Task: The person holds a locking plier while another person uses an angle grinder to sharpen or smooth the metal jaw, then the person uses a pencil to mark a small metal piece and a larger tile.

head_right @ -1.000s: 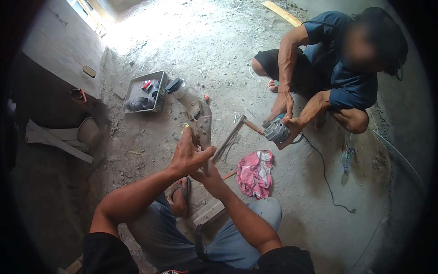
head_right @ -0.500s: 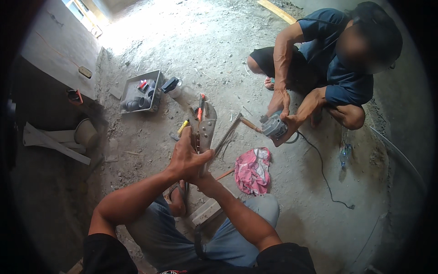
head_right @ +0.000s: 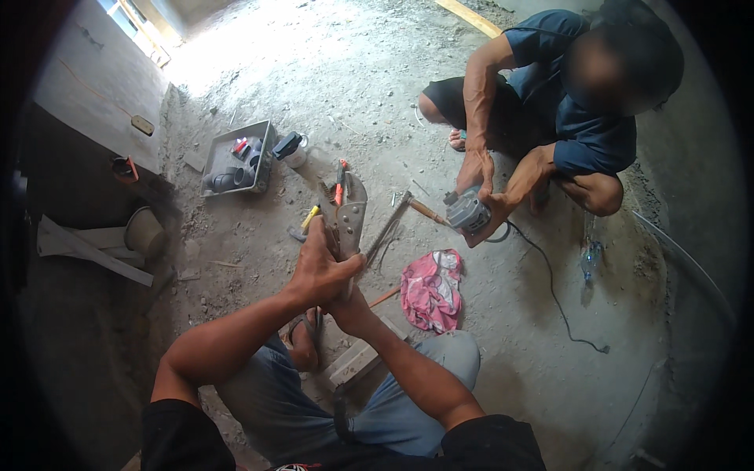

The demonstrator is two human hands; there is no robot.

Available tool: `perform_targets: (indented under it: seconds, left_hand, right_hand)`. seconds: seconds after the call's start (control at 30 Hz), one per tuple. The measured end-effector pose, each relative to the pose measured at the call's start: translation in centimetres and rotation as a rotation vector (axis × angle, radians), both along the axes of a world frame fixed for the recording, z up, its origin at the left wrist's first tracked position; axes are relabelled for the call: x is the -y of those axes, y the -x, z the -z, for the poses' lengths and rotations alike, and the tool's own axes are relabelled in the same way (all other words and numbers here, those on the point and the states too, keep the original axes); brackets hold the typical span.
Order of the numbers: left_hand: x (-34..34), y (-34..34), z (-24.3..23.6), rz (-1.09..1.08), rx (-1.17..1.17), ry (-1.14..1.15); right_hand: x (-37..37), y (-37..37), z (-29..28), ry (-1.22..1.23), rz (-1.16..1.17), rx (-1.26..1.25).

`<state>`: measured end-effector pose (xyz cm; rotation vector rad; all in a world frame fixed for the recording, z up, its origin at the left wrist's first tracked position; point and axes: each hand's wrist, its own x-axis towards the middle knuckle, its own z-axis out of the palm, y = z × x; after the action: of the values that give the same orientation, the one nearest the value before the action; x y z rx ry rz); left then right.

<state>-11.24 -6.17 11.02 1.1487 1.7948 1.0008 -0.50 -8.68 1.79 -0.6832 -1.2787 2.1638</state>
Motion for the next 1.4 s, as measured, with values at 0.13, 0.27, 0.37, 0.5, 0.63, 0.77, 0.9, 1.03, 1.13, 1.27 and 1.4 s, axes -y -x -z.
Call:
perform_targets:
  seconds: [0.13,0.27,0.37,0.5,0.63,0.77,0.9,1.03,1.13,1.27,1.4]
  left_hand:
    - [-0.1,-0.3,-0.2,0.006,0.013,0.025]
    - [-0.3,-0.3,0.4,-0.016,0.043,0.026]
    - [-0.5,-0.1,0.9,-0.002,0.211,-0.018]
    - [-1.1,-0.3,0.1,0.047,0.529,-0.1]
    - [-1.3,-0.2,0.8,0.085,0.602,-0.053]
    - [-1.4,-0.2,1.4,0.072,0.647,0.003]
    - [-1.4,-0.1,1.5,0.078,0.736,0.124]
    - [-1.6,-0.1,0.9,0.03,0.907,0.208]
    - [-1.5,0.0,1.3,0.026,0.996,0.239]
    - [-1.4,-0.2,1.2,0.028,0.995,0.221]
    - [-1.3,-0.4,1.0,0.03,0.864,0.209]
  right_hand:
    - [-0.1,-0.5,0.3,0.04,0.011,0.026]
    - [-0.6,-0.9,0.5,0.108,-0.047,-0.03]
    - [-0.6,-1.2,-0.5,0.147,-0.039,-0.02]
    - [-1.3,-2.5,-0.2,0.205,-0.157,-0.177]
    - [-1.1,-3.0,-0.9,0.268,-0.181,-0.267]
    - [-0.9,-3.1,-1.1,0.344,-0.161,-0.336]
    - [-1.1,-3.5,-1.7,0.333,-0.175,-0.315]
    - [-1.2,-3.5,-1.6,0.323,-0.187,-0.305]
    - [-1.1,-3.6,-1.3,0.333,-0.192,-0.309]
    - [-1.0,-3.4,-1.8,0.349,-0.218,-0.329]
    - [-1.0,-3.6,-1.6,0.323,-0.231,-0.328]
